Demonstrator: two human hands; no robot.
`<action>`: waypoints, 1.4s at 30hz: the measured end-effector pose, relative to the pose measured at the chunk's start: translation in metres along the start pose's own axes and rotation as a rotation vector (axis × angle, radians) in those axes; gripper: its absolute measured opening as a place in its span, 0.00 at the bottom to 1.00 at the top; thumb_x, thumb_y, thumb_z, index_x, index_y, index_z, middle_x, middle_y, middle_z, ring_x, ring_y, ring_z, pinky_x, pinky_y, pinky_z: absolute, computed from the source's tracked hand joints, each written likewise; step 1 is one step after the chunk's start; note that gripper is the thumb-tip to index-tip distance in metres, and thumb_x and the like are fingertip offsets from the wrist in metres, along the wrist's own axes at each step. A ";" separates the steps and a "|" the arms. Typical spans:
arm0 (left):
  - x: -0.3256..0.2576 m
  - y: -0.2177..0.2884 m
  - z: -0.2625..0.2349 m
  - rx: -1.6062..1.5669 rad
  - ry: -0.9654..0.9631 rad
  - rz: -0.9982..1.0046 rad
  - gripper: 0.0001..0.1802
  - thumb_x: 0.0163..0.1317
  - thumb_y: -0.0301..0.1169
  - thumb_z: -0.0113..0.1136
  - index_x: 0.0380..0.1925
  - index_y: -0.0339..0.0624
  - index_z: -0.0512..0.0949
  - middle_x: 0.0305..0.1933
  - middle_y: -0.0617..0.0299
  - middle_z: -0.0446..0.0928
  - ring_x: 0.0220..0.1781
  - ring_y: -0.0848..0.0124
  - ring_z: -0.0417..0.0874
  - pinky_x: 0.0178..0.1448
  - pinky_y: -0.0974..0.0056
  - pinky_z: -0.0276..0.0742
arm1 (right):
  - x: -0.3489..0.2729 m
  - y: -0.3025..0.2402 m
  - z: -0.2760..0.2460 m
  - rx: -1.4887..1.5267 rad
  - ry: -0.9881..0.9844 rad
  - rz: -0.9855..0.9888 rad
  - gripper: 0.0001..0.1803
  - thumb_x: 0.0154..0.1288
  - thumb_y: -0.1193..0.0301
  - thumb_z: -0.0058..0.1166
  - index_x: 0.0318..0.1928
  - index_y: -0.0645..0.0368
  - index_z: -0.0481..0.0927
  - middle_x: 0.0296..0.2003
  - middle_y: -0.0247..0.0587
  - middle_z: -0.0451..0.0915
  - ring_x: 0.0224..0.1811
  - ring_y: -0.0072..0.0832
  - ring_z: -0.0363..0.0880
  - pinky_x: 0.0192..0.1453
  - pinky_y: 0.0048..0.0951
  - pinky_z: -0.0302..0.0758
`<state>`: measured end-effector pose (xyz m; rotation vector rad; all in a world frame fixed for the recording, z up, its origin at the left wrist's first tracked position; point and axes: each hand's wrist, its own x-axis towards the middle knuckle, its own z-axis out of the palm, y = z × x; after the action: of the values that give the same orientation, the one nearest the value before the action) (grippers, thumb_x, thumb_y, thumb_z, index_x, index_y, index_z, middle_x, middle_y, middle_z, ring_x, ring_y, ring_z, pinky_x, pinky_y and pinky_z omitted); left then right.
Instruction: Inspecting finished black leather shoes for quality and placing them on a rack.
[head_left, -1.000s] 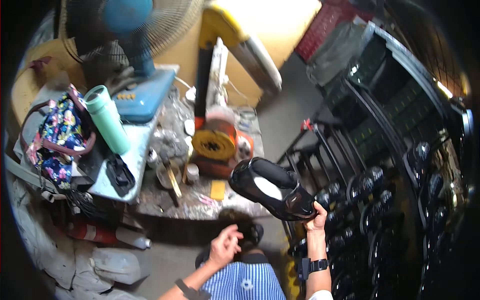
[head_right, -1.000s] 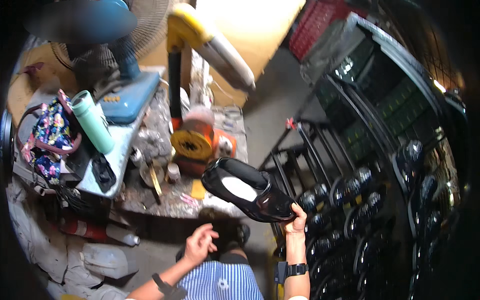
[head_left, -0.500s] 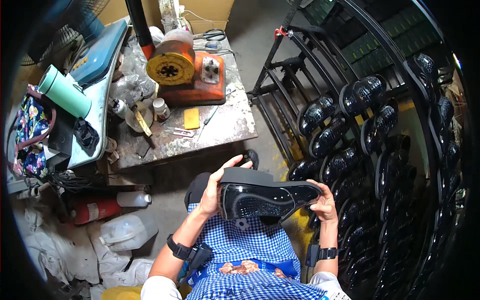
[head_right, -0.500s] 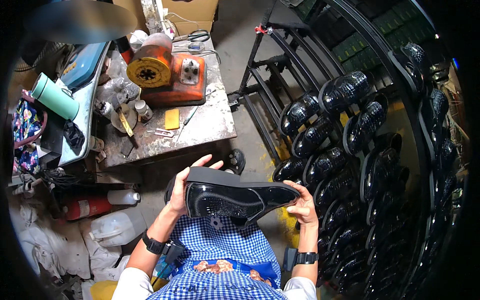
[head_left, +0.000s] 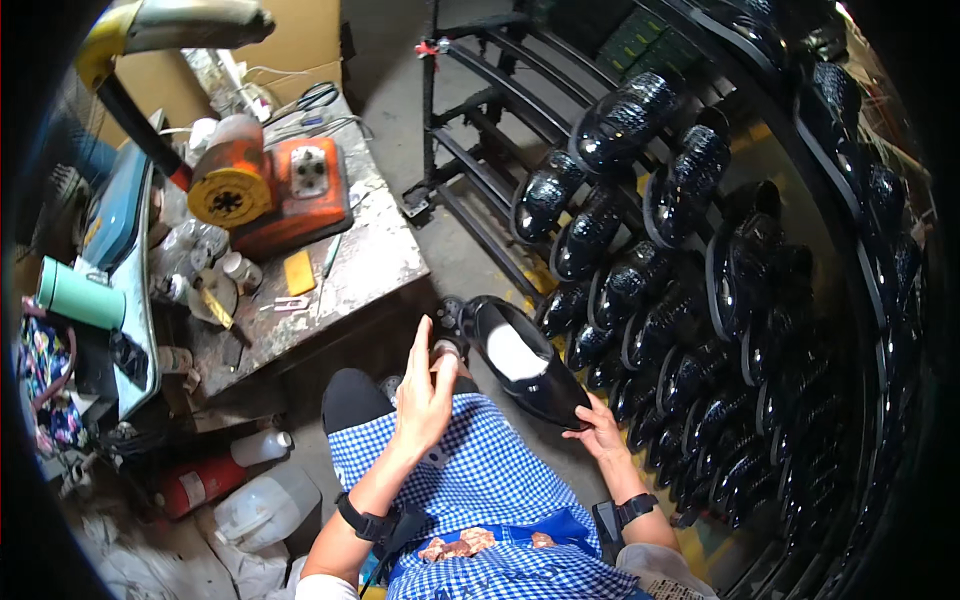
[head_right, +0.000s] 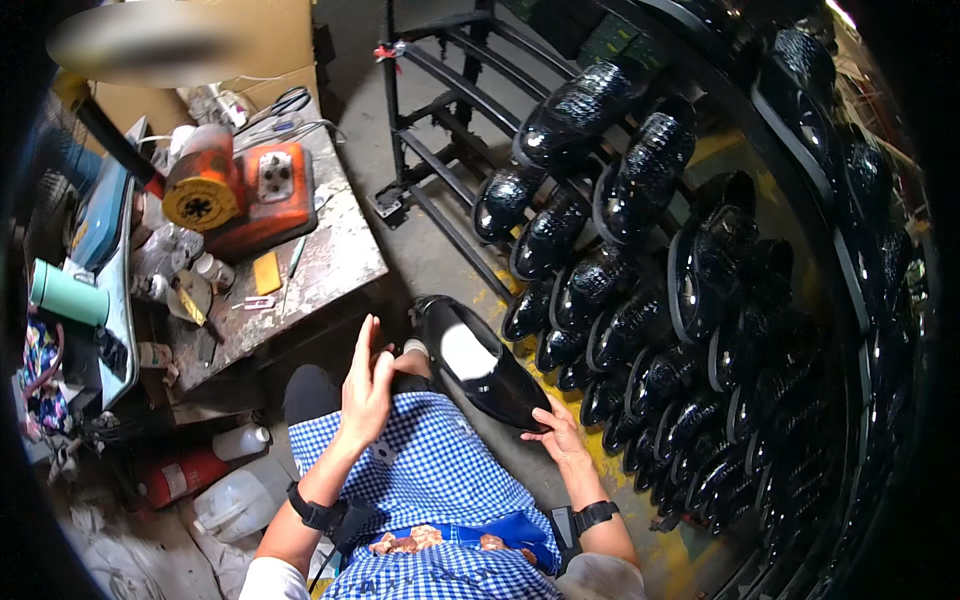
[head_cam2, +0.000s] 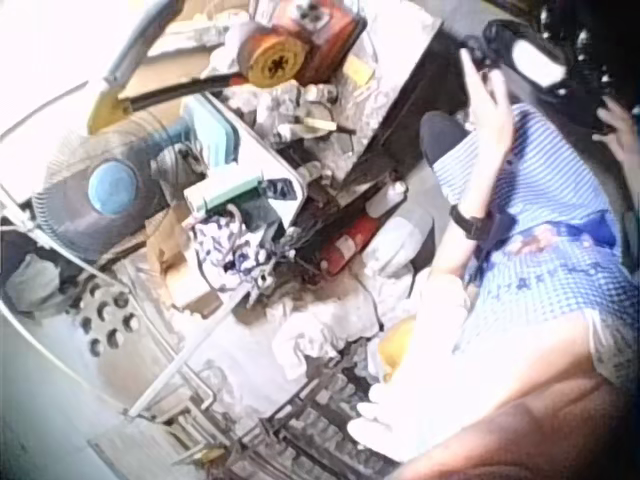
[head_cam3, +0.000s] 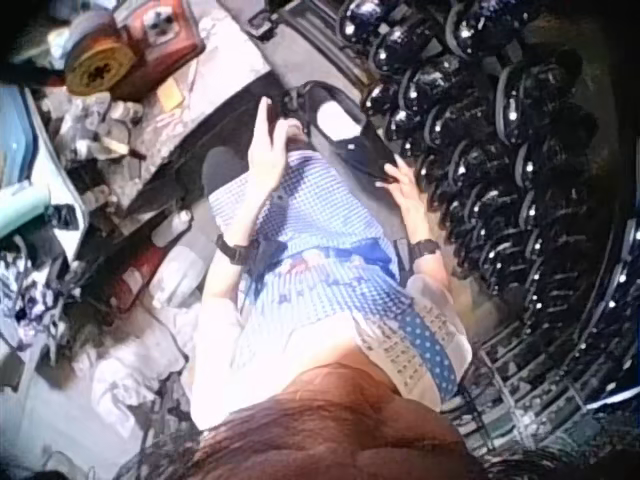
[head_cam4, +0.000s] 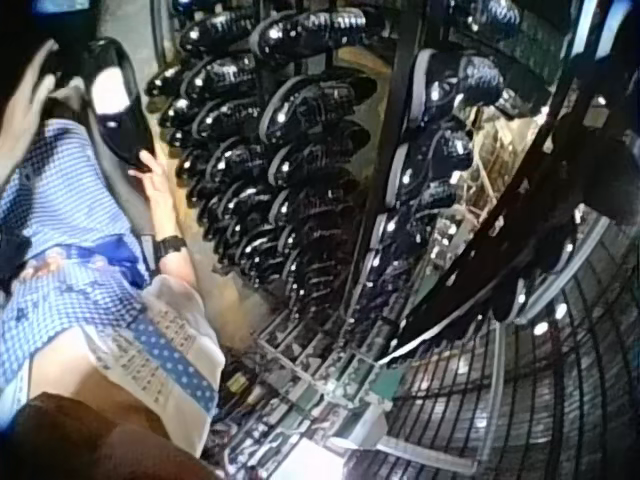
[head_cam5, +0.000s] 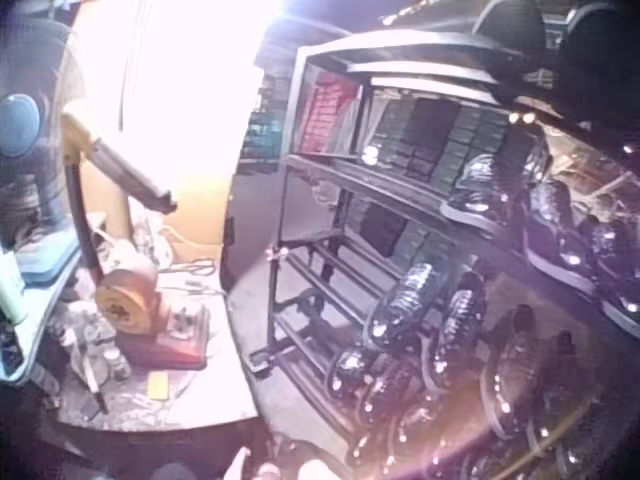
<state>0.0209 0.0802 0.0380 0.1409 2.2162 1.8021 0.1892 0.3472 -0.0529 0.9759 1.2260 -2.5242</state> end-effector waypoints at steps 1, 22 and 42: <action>0.000 -0.003 0.003 0.188 0.018 0.190 0.31 0.63 0.35 0.50 0.65 0.40 0.54 0.51 0.48 0.72 0.45 0.61 0.80 0.45 0.64 0.75 | 0.008 0.009 -0.007 0.018 0.122 0.035 0.29 0.56 0.70 0.57 0.59 0.54 0.66 0.47 0.38 0.76 0.45 0.30 0.77 0.32 0.39 0.80; 0.014 -0.020 0.018 0.289 -0.002 0.343 0.20 0.54 0.17 0.51 0.49 0.31 0.70 0.43 0.49 0.79 0.36 0.66 0.84 0.40 0.68 0.79 | 0.287 0.065 0.035 0.399 0.696 0.162 0.56 0.47 0.42 0.60 0.69 0.46 0.43 0.67 0.50 0.41 0.66 0.52 0.49 0.61 0.61 0.59; 0.005 -0.031 0.013 0.249 0.049 0.319 0.19 0.58 0.19 0.50 0.51 0.32 0.70 0.40 0.51 0.80 0.34 0.68 0.84 0.40 0.69 0.78 | 0.051 0.051 -0.056 0.551 0.405 0.212 0.11 0.57 0.62 0.59 0.38 0.51 0.76 0.31 0.31 0.78 0.26 0.24 0.71 0.22 0.25 0.59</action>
<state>0.0229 0.0874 0.0048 0.5347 2.5667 1.6799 0.1981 0.3621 -0.1423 1.6987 0.4389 -2.6111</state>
